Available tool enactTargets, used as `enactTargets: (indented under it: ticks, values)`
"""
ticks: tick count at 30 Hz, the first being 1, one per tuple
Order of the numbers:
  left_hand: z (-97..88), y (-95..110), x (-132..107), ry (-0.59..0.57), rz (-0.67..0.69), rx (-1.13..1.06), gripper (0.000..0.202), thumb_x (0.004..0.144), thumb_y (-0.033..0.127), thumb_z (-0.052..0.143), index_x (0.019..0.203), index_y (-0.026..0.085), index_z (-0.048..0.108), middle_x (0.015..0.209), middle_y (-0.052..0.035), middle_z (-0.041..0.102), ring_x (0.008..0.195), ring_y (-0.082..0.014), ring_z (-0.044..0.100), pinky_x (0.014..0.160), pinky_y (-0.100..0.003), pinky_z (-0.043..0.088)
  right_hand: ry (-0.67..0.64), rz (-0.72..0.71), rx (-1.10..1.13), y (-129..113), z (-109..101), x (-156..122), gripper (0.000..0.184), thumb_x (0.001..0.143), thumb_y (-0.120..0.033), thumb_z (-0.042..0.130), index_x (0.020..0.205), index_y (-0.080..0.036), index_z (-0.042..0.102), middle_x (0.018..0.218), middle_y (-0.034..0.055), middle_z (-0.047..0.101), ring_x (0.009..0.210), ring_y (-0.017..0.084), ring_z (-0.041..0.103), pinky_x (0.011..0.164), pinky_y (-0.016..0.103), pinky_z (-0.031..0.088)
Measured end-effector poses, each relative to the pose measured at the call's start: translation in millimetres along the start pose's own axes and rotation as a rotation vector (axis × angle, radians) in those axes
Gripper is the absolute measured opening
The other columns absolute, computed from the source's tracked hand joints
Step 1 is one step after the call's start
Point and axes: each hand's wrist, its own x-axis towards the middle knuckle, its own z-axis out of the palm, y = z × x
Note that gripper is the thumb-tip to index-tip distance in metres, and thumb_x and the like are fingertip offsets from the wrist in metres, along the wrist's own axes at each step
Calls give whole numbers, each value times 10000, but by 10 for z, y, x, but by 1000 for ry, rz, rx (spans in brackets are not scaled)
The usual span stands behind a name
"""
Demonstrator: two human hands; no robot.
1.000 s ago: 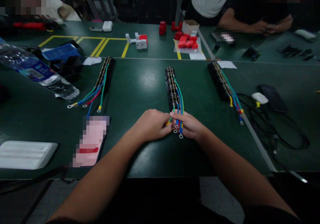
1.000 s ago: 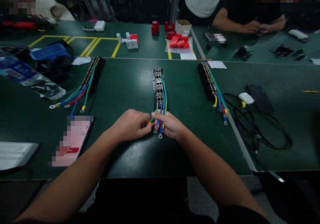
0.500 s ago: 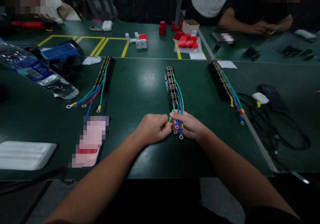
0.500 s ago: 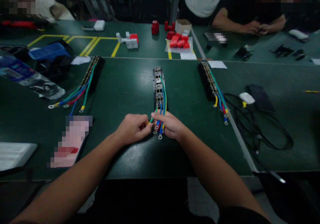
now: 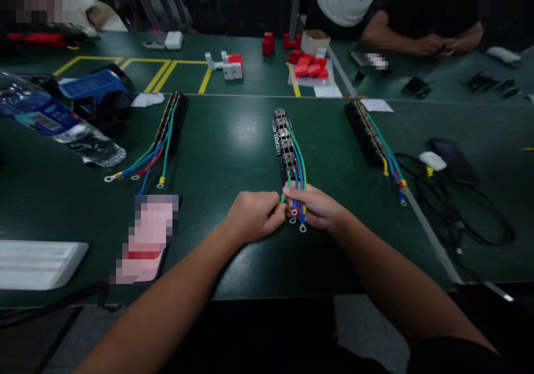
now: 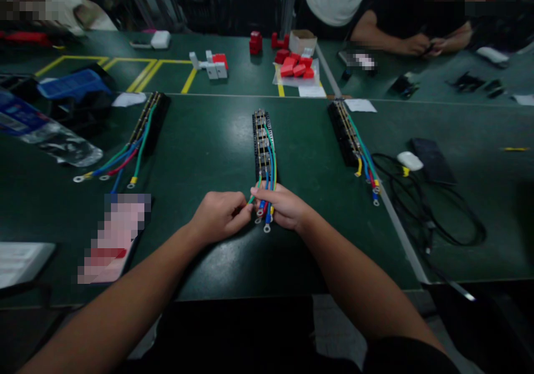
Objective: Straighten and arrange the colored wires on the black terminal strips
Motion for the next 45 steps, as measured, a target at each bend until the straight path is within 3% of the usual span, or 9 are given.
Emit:
enactTargets:
  ticks: [10, 16, 23, 29, 37, 45]
  values:
    - [14, 6, -4, 17, -9, -27, 280, 875, 322, 436, 643, 171, 480, 560, 22, 500, 495, -95, 449, 506, -239, 311, 25, 15, 7, -7, 18, -3, 258, 679, -273, 750, 712, -169, 516, 532, -58, 523, 474, 64, 504, 477, 182, 413]
    - [-7, 5, 13, -42, -21, 22, 298, 896, 305, 389, 644, 173, 476, 554, 16, 489, 504, -105, 445, 508, -250, 290, 1, 2, 13, -3, 10, 7, 244, 695, -284, 739, 723, -174, 523, 527, -58, 530, 454, 66, 493, 469, 190, 405]
    - [10, 7, 11, 13, -37, -36, 270, 860, 319, 439, 635, 175, 468, 558, 21, 480, 500, -97, 428, 510, -238, 307, 9, 4, 54, 8, 12, 9, 244, 692, -286, 743, 716, -165, 532, 563, -45, 558, 508, 79, 552, 507, 191, 449]
    - [4, -20, 14, 60, -179, 56, 227, 822, 304, 456, 634, 180, 472, 578, 11, 495, 513, -106, 427, 516, -251, 302, 51, 24, 14, -5, 19, 5, 197, 800, -307, 640, 718, -144, 566, 580, 0, 600, 501, 102, 575, 519, 229, 481]
    - [5, -18, 41, 28, -269, 74, 120, 812, 263, 460, 759, 181, 529, 697, -15, 555, 628, -144, 504, 595, -274, 369, 89, -8, 69, -32, 54, -20, 135, 760, -224, 667, 757, -162, 547, 591, -23, 584, 487, 90, 550, 506, 221, 462]
    - [47, -24, 48, -69, -235, 55, 141, 860, 230, 415, 796, 184, 532, 732, -28, 545, 685, -162, 526, 644, -286, 405, 123, -131, -140, -8, 35, -24, 205, 722, -296, 703, 727, -156, 553, 512, -42, 534, 435, 63, 474, 433, 177, 377]
